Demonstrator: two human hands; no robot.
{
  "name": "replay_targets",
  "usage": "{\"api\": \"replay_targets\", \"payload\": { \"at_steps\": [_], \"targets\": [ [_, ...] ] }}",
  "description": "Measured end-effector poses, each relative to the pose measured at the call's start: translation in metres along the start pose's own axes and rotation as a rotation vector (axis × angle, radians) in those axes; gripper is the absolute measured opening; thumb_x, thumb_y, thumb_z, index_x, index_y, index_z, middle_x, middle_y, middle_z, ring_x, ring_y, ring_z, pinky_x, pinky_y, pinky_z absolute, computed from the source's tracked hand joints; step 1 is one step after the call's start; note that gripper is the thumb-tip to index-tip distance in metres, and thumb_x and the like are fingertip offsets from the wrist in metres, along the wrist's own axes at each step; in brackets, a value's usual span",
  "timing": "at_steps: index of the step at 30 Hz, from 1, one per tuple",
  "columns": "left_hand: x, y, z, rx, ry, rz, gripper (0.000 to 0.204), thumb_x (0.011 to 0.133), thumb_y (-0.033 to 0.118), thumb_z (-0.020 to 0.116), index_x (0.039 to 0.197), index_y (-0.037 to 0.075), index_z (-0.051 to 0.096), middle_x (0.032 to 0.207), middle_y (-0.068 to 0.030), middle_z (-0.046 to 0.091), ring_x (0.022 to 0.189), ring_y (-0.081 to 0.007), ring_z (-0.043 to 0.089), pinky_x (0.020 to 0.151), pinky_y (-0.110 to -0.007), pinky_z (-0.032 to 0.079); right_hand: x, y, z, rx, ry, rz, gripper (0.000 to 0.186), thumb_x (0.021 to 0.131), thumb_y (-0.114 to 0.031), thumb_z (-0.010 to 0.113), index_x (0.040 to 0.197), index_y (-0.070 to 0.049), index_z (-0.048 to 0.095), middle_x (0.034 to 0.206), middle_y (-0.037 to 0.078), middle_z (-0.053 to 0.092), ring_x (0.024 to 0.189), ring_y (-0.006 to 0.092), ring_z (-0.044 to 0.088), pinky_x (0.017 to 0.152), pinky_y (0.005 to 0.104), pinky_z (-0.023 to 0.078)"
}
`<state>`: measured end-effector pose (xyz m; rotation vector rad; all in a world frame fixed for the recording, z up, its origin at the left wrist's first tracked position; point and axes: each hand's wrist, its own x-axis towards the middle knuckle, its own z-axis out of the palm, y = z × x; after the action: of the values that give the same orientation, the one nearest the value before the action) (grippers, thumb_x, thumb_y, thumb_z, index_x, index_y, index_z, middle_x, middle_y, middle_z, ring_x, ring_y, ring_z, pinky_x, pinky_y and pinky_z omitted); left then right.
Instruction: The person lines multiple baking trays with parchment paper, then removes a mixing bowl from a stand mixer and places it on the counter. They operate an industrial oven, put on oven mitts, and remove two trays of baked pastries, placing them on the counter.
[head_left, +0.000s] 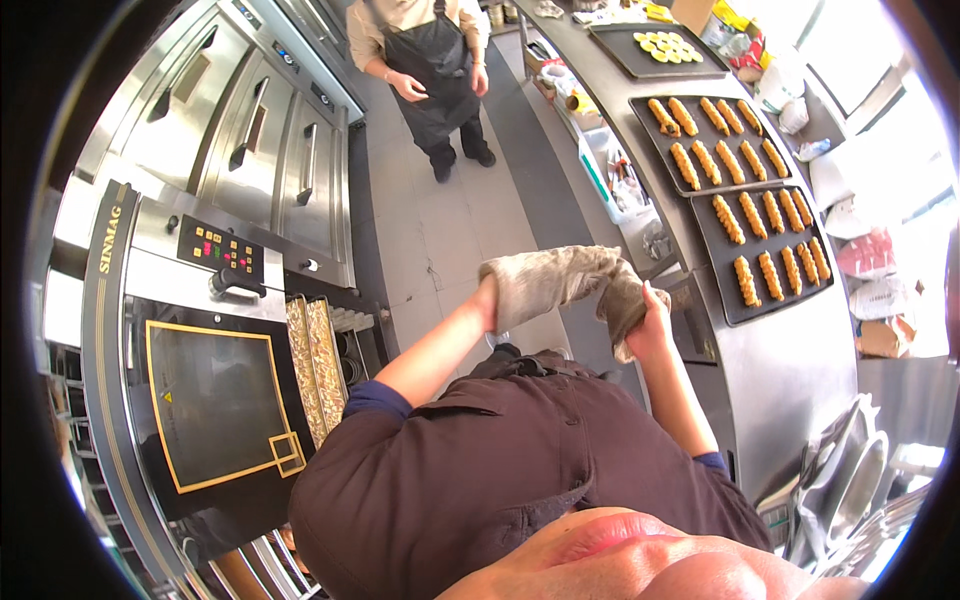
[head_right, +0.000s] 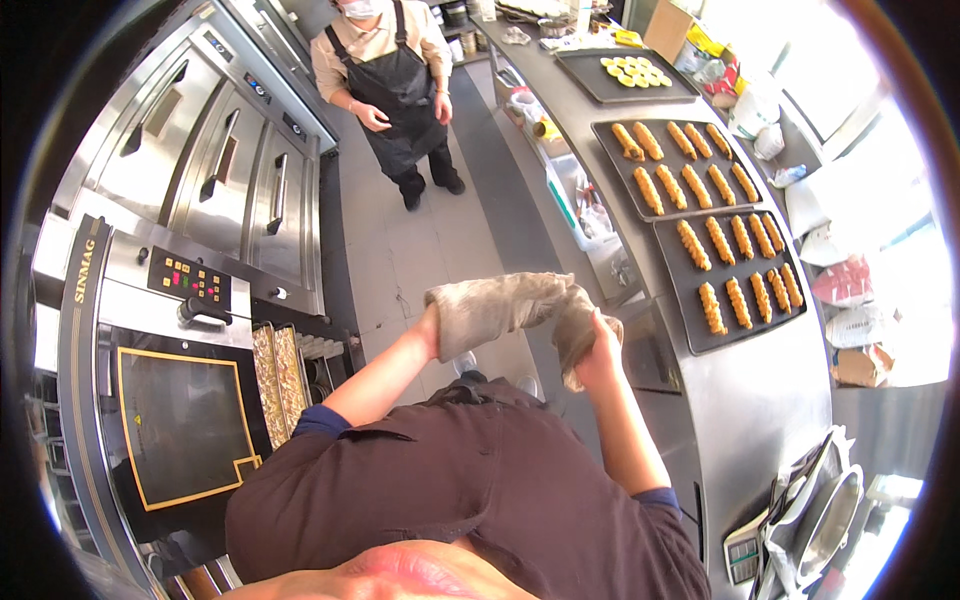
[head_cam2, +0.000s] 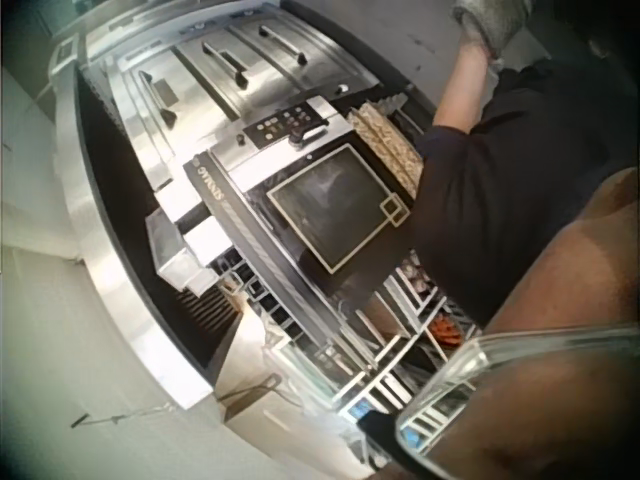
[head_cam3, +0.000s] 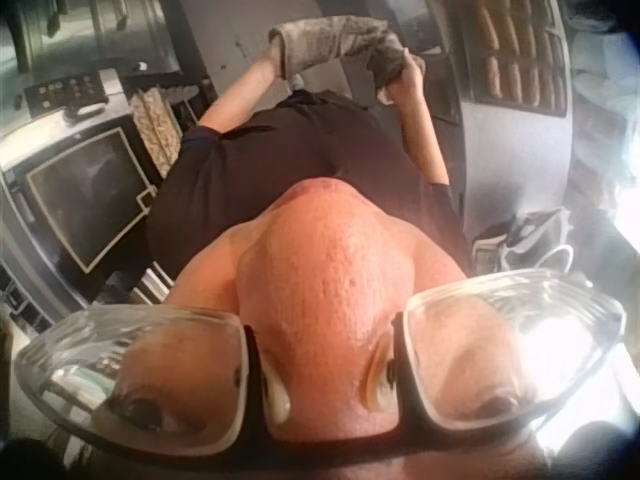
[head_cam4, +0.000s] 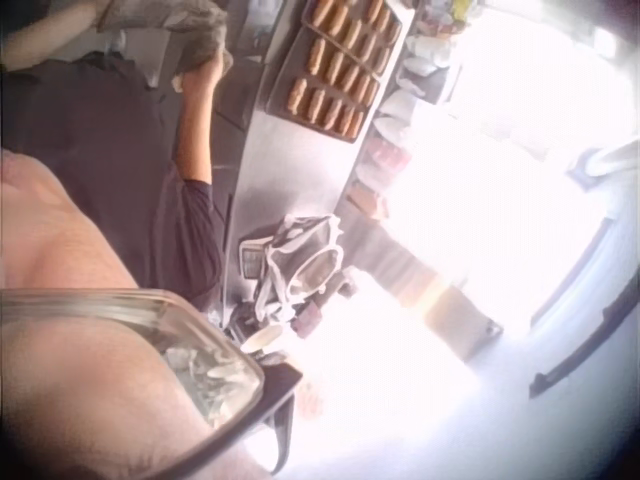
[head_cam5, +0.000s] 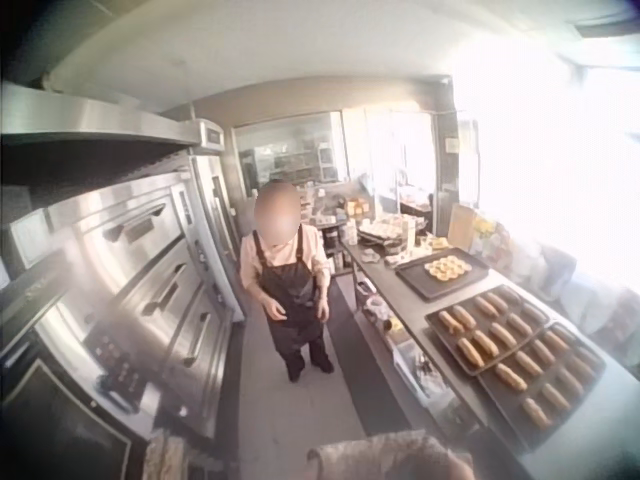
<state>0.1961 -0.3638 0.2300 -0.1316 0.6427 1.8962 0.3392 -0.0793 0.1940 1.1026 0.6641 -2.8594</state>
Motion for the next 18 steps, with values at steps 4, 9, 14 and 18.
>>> {"api": "replay_targets", "payload": {
  "at_steps": [4, 9, 14, 18],
  "targets": [
    [0.05, -0.035, 0.045, 0.267, -0.103, 0.026, 0.056, 0.108, 0.028, 0.044, 0.158, 0.003, 0.045, 0.157, -0.0086, 0.052, 0.145, -0.0215, 0.047, 0.124, -0.039, 0.032, -0.022, 0.021, 0.033, -0.007, -0.361, 0.019, 0.055, 0.11, -0.041, 0.05, 0.153, -0.007, 0.048, 0.151, 0.012, 0.055, 0.142, 0.0289, 0.049, 0.123, 0.0462, 0.034],
    [0.056, -0.039, 0.069, 1.564, 0.066, 0.193, 0.077, 0.085, 0.016, 0.064, 0.157, 0.002, 0.043, 0.152, -0.0259, 0.055, 0.148, -0.0361, 0.047, 0.122, -0.044, 0.038, -0.032, 0.011, 0.06, -0.168, -0.466, 0.095, 0.076, 0.109, -0.055, 0.041, 0.156, 0.004, 0.038, 0.16, 0.019, 0.044, 0.149, 0.0305, 0.041, 0.126, 0.0447, 0.028],
    [0.103, 0.003, 0.055, 1.477, 0.115, 0.227, 0.022, 0.086, 0.008, 0.061, 0.101, 0.0, 0.073, 0.093, -0.0141, 0.074, 0.086, -0.0196, 0.068, 0.077, -0.038, 0.055, -0.064, -0.031, 0.04, -0.226, -0.695, -0.081, 0.077, 0.108, -0.05, 0.045, 0.161, 0.004, 0.033, 0.169, 0.024, 0.034, 0.155, 0.0366, 0.036, 0.125, 0.0475, 0.032],
    [0.141, 0.032, 0.056, 1.415, 0.255, 0.241, 0.011, 0.084, 0.006, 0.066, 0.088, 0.0, 0.074, 0.079, -0.0095, 0.069, 0.077, -0.0173, 0.061, 0.07, -0.038, 0.05, -0.082, -0.064, -0.016, -0.201, -0.068, -0.298, 0.058, 0.111, -0.049, 0.047, 0.139, -0.001, 0.062, 0.1, 0.014, 0.076, 0.082, 0.0228, 0.071, 0.074, 0.0348, 0.057]
  ]
}}
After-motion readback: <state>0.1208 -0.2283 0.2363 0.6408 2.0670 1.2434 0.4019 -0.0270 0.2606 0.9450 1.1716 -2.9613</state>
